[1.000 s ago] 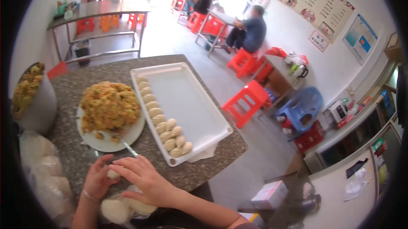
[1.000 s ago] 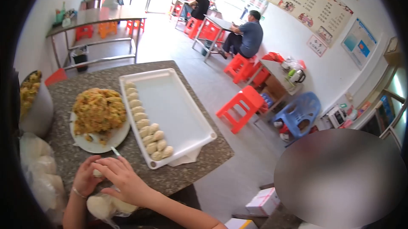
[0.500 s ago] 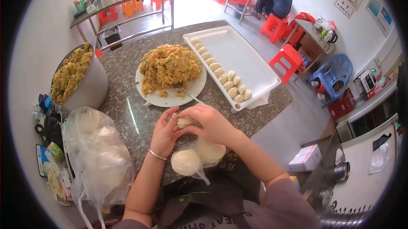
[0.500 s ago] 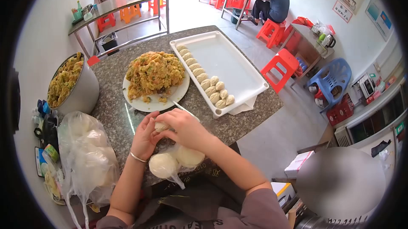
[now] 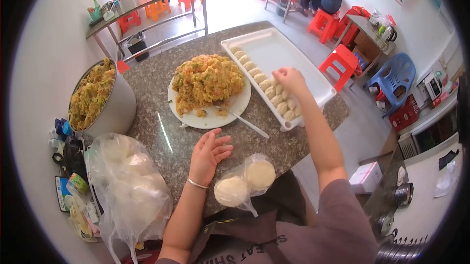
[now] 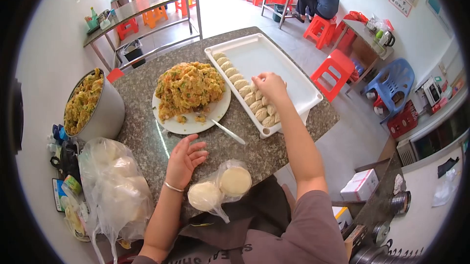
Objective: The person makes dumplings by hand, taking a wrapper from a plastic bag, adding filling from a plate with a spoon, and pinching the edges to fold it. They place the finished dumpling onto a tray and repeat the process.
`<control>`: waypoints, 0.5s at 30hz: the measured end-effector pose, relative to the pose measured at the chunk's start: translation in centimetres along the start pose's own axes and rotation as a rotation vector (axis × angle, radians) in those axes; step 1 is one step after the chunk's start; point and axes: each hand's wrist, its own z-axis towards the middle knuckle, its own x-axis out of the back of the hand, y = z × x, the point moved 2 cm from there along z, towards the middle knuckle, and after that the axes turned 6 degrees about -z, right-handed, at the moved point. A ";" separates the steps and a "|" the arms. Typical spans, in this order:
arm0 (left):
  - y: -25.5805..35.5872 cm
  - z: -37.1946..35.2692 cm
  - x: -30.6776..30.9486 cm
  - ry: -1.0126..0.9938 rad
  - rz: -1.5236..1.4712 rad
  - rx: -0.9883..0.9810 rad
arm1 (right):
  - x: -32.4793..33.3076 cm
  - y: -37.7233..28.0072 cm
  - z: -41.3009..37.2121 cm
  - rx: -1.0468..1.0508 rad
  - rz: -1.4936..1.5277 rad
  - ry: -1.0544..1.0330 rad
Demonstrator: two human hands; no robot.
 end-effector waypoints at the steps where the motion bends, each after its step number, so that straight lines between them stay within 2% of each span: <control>1: 0.0 0.0 -0.1 0.015 0.017 0.005 | -0.1 0.1 0.2 -0.005 -0.099 0.006; 10: -0.7 0.7 0.9 -0.004 0.019 -0.047 | 0.0 1.1 0.5 -0.025 0.237 -0.188; 14: -0.8 0.8 0.5 0.000 0.084 -0.033 | 0.7 1.0 -0.4 0.008 0.095 -0.175; 15: -0.8 0.7 0.3 -0.003 0.120 -0.038 | 1.4 0.6 -0.9 0.078 0.153 -0.023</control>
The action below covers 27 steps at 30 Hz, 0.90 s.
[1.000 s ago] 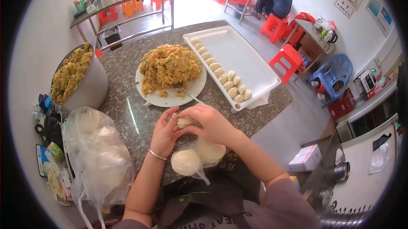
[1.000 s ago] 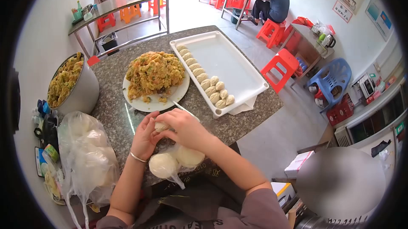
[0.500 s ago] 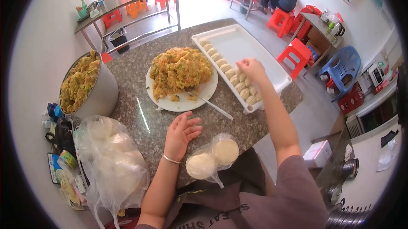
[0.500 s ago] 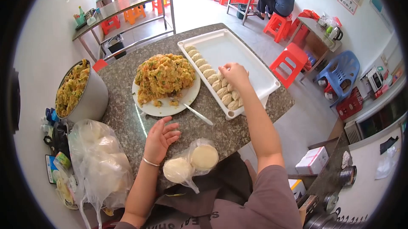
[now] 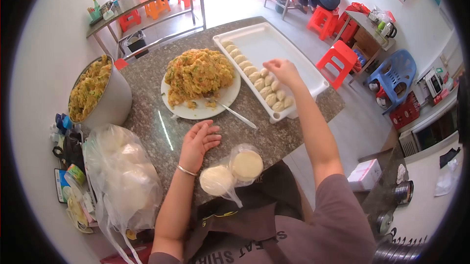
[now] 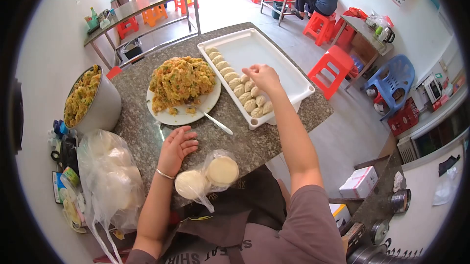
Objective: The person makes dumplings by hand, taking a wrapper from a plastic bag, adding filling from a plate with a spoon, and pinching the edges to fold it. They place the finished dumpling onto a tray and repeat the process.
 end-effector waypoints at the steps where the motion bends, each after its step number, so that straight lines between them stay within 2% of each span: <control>1: 0.0 0.0 -0.1 -0.001 0.031 -0.005 | 0.6 -0.5 -0.6 0.085 0.049 0.144; 4: 0.0 -0.1 0.0 -0.025 0.053 -0.007 | 2.1 -3.2 -6.7 0.180 0.323 0.110; 6: -0.1 -0.1 0.0 -0.016 0.052 -0.009 | 2.2 -5.3 -12.9 0.279 0.317 -0.143; 7: -0.1 -0.1 0.0 -0.033 0.088 -0.023 | 1.7 -5.7 -15.3 0.412 0.345 -0.312; 8: -0.1 -0.1 -0.1 -0.051 0.125 -0.036 | 0.6 -5.7 -17.3 0.568 0.343 -0.326; 9: 0.0 -0.3 -0.2 -0.038 0.122 -0.030 | -0.1 -5.8 -19.1 0.597 0.297 -0.348; 11: 0.2 -0.6 -0.5 -0.091 0.141 -0.040 | -1.6 -5.6 -21.0 0.667 0.188 -0.180; 12: 0.1 -0.5 -0.2 -0.181 0.117 -0.060 | -2.1 -5.6 -21.5 0.656 0.204 -0.196; 14: 0.2 -0.9 -0.5 -0.414 0.097 -0.152 | -2.6 -5.3 -21.6 0.510 0.183 -0.028; 15: 0.3 -1.2 -0.8 -0.547 0.085 -0.207 | -2.8 -5.2 -21.9 0.505 0.193 -0.042; 16: 0.3 -1.5 -0.9 -0.534 0.087 -0.201 | -2.8 -4.9 -22.0 0.489 0.235 -0.037; 17: 0.3 -1.8 -1.2 -0.591 0.117 -0.149 | -2.7 -4.7 -22.0 0.472 0.274 -0.032; 18: 0.4 -2.2 -1.6 -0.648 0.144 -0.095 | -2.8 -4.8 -22.2 0.557 0.233 -0.055; 19: 0.4 -2.2 -1.6 -0.639 0.137 -0.090 | -2.9 -5.0 -22.3 0.554 0.234 -0.067; 21: 0.1 -1.9 -1.5 -0.556 0.440 0.008 | -3.0 -5.3 -22.0 0.520 0.174 -0.008; 24: 0.1 -1.8 -1.2 -0.452 0.517 0.078 | -3.1 -4.9 -21.5 0.461 0.143 0.019; 27: 0.4 -1.9 -1.3 -0.450 0.619 0.032 | -3.0 -5.1 -21.6 0.511 0.120 0.036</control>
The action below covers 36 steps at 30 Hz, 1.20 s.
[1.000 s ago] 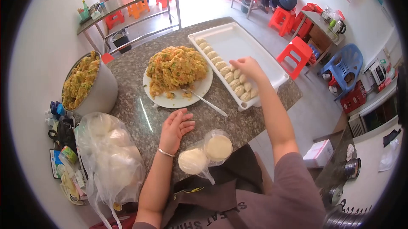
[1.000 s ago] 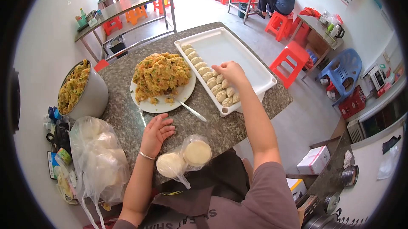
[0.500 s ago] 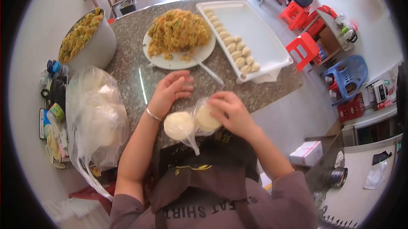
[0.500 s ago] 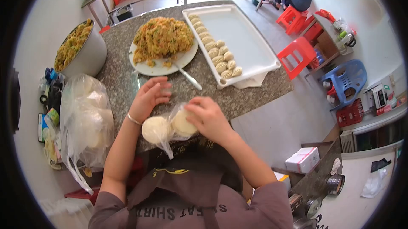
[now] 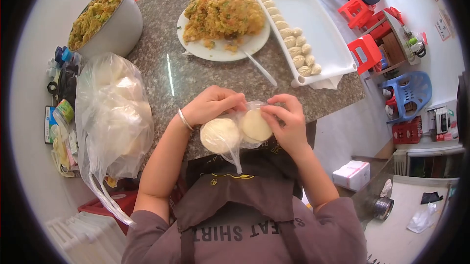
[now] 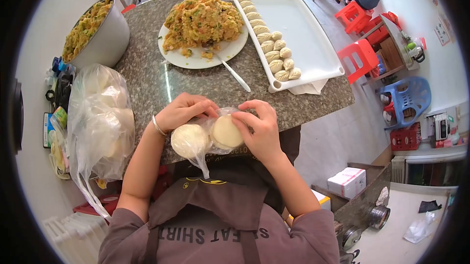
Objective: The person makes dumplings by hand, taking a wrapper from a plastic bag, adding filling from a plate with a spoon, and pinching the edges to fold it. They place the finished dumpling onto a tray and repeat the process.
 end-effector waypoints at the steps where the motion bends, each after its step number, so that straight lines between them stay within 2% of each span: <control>1: 0.1 0.0 -0.1 0.004 -0.006 0.003 | 0.1 -0.2 0.1 0.000 0.002 -0.008; 4: -0.1 0.0 0.1 0.017 0.010 0.068 | 0.3 -0.7 0.4 0.065 -0.056 0.020; 6: -0.6 0.1 0.2 -0.052 -0.019 0.072 | 0.3 -0.6 0.6 0.057 -0.037 -0.012; 10: -0.6 0.1 0.3 -0.043 -0.001 0.106 | 0.6 -0.7 1.7 0.017 -0.003 -0.094; 12: -0.6 0.1 0.1 -0.031 -0.083 0.018 | 1.1 -1.2 2.2 0.155 -0.093 -0.129; 13: -0.3 0.1 0.1 -0.069 -0.136 0.034 | 1.4 -1.6 2.4 0.163 -0.092 -0.129; 14: -0.3 0.1 0.2 -0.062 -0.135 0.030 | 1.7 -2.1 2.7 0.192 -0.020 -0.126; 15: -0.1 0.0 0.0 -0.120 -0.179 -0.085 | 2.0 -2.5 3.0 0.221 0.055 -0.125; 16: 0.1 -0.1 -0.1 -0.180 -0.224 -0.196 | 2.0 -2.7 3.4 0.224 0.061 -0.129; 18: 0.1 0.0 -0.1 -0.233 -0.277 -0.217 | 2.1 -2.7 3.7 0.097 0.196 -0.085; 20: 0.2 0.1 -0.4 -0.187 -0.328 -0.336 | 1.5 -2.7 4.6 0.061 0.223 -0.056; 21: 0.3 0.0 -0.4 -0.187 -0.322 -0.334 | 1.1 -2.4 5.0 0.052 0.260 -0.052; 23: 0.1 0.0 0.4 0.068 -0.520 -0.171 | 0.0 -1.5 6.3 0.046 0.305 -0.044; 24: -0.1 0.1 0.8 0.072 -0.514 -0.169 | -0.5 -0.6 7.4 0.033 0.235 0.015; 26: -0.8 0.1 1.8 0.238 -0.886 -0.206 | -1.4 0.7 8.6 0.021 0.170 0.072; 27: -0.7 0.3 1.8 0.327 -0.921 -0.196 | -2.0 1.3 9.2 -0.033 0.068 -0.038; 28: -0.5 0.4 1.8 0.331 -0.914 -0.203 | -2.6 1.9 9.6 -0.084 -0.034 -0.148; 30: -0.6 0.3 1.9 0.485 -0.861 -0.102 | -3.3 2.2 10.3 -0.077 -0.016 -0.175; 32: -0.5 0.2 2.0 0.518 -0.849 -0.114 | -2.8 2.1 11.1 -0.021 -0.090 -0.205; 34: -0.7 0.3 2.1 0.450 -0.928 -0.077 | -1.7 0.3 12.4 0.027 -0.090 -0.189; 36: -1.0 0.2 2.1 0.467 -0.940 -0.052 | -2.1 -1.5 13.4 -0.007 0.000 -0.300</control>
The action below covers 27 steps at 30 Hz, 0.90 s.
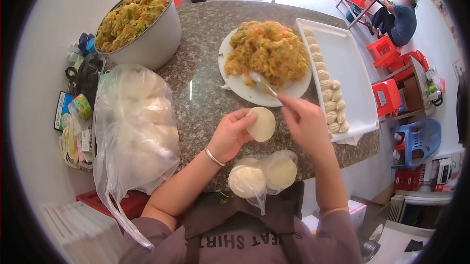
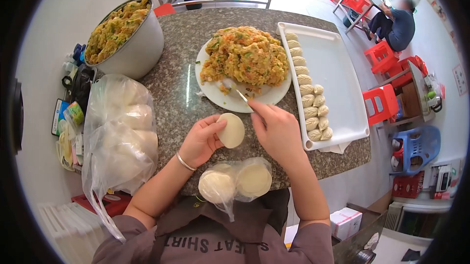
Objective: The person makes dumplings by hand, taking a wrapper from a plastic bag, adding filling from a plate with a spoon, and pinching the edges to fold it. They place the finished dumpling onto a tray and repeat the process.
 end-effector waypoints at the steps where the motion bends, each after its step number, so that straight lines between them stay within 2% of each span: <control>1: 0.0 -0.1 -0.2 -0.007 0.006 0.013 | -0.6 -0.6 1.0 0.043 -0.034 0.022; 4: -0.2 0.0 0.0 -0.020 -0.004 0.042 | -3.4 -0.4 3.5 0.152 -0.042 0.076; 6: -0.2 0.0 0.2 -0.018 -0.030 0.055 | -4.2 -0.3 3.5 0.139 -0.079 0.024; 8: 0.0 0.0 0.2 0.023 -0.045 0.048 | -4.5 0.2 2.6 0.068 -0.095 -0.083; 11: 0.1 -0.1 -0.2 0.068 -0.027 0.053 | -4.1 2.0 0.5 0.054 0.046 -0.013; 17: 0.1 -0.3 -0.2 0.053 -0.020 0.052 | -0.9 0.5 -0.1 -0.063 0.126 -0.075; 22: 0.3 -0.2 0.1 0.067 -0.041 0.049 | -3.6 1.7 0.7 0.093 0.111 0.102; 24: 0.5 -0.1 0.2 0.082 -0.044 0.034 | -3.5 2.1 -0.1 -0.036 0.035 -0.015; 27: 0.6 0.0 0.3 0.102 -0.065 0.024 | -2.0 2.2 -0.4 -0.055 0.050 -0.026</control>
